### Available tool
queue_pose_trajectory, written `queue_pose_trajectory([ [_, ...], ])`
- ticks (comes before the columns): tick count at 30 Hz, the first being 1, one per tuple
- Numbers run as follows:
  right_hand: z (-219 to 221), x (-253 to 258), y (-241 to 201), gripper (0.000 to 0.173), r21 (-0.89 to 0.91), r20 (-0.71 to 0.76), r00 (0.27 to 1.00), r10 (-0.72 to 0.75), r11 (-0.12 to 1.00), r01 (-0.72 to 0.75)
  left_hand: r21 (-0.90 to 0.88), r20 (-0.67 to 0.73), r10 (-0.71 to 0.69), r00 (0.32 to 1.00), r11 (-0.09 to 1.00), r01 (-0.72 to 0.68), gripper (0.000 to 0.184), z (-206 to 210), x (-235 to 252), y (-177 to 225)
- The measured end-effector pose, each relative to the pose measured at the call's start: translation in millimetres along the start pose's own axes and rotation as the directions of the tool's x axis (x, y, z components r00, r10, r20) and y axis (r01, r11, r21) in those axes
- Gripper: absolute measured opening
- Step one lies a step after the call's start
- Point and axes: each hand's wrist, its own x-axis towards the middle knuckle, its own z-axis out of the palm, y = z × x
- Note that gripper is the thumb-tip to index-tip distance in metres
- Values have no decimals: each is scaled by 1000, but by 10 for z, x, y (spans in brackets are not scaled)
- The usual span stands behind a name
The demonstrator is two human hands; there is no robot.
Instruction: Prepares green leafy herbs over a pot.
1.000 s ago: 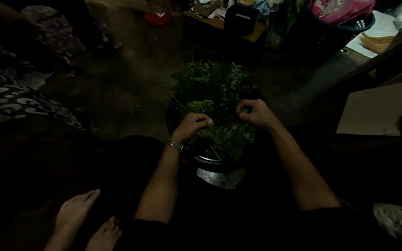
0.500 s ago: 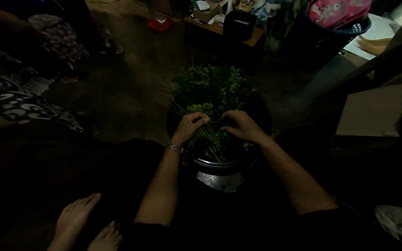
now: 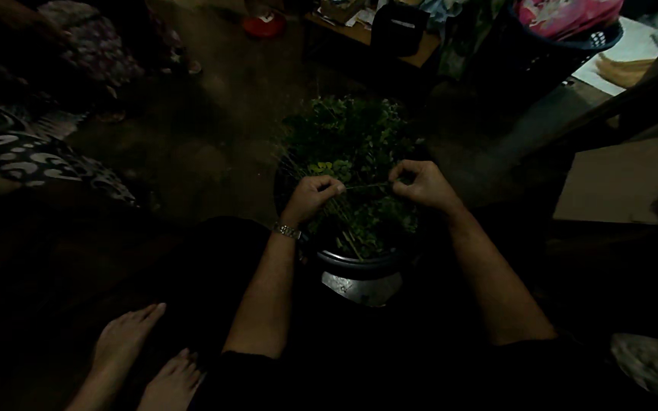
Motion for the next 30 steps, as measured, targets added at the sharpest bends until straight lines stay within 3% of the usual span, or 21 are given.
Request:
queue_pose_trajectory([
  [11, -110, 27, 50, 11, -64, 51, 998, -30, 997, 34, -2, -5, -77, 997, 997, 77, 17, -42, -15, 64],
  [14, -310, -36, 4, 12, -99, -28, 999, 42, 994, -44, -14, -98, -122, 988, 993, 121, 18, -201, -33, -5],
  [16, -537, -74, 82, 15, -96, -133, 988, 79, 991, -92, -98, -281, -190, 941, 981, 169, 18, -332, -61, -77],
  [18, -606, -47, 163, 15, -115, -214, 969, 122, 982, -149, -181, -442, -289, 849, 956, 232, 20, -345, -52, -94],
  [20, -533, 64, 238, 21, -210, -138, 968, 211, 949, -237, -236, -493, -379, 783, 925, 299, 24, -229, 6, -154],
  [24, -110, 452, 737, 33, -497, 162, 900, 404, 822, -279, -348, -456, -529, 716, 846, 404, 32, 64, 139, -330],
  [27, 269, 599, 982, 32, -450, 191, 909, 371, 856, -255, -382, -386, -589, 710, 802, 458, 41, 226, 250, -462],
  [30, 531, 707, 986, 30, -383, 102, 958, 269, 899, -212, -267, -266, -679, 684, 734, 625, 58, 413, 263, -498],
])
